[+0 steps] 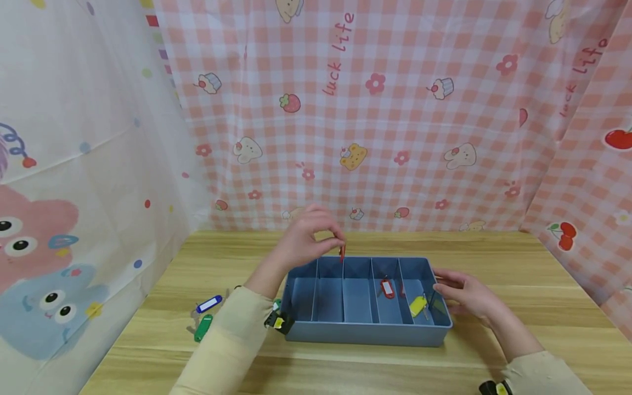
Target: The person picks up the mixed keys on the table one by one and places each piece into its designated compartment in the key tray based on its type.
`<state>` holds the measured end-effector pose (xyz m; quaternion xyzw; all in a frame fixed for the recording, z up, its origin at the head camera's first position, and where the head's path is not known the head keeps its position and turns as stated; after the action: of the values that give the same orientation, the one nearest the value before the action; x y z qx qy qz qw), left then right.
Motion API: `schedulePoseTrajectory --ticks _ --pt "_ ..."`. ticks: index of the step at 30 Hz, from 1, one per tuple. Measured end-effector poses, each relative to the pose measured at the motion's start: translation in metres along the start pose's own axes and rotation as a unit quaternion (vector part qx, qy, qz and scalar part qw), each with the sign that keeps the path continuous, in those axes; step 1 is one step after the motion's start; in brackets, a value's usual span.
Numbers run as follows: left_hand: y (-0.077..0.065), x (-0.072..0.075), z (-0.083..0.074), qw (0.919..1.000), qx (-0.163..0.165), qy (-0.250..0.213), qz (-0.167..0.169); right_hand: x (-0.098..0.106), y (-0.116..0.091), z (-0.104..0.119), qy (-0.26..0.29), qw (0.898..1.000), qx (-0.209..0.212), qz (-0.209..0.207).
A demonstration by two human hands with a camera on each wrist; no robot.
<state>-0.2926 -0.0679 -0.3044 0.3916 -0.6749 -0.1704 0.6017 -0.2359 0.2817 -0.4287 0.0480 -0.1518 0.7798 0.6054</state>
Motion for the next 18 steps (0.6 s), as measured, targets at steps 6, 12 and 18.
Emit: schedulePoseTrajectory --ticks 6,12,18 --pt "0.006 -0.010 -0.002 0.9994 -0.032 -0.007 0.005 -0.001 0.000 0.000 0.007 1.000 0.004 0.003" --pt "0.008 -0.023 -0.004 0.9988 -0.036 -0.018 0.028 -0.002 0.000 0.001 0.010 1.000 0.007 0.008" --pt "0.011 -0.037 -0.011 0.9974 -0.042 -0.021 0.055 -0.001 0.000 0.001 0.005 1.000 -0.001 0.002"
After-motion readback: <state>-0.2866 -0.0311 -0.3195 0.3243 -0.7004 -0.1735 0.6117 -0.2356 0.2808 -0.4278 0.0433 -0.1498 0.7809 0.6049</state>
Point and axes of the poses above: each hand's wrist, its own y-axis towards the middle knuckle, its own x-axis out of the back of the hand, z = x × y, the point moved 2 cm from there along y, towards the middle knuckle, and after that the axes turned 1 degree about y, right-handed, at the moved point
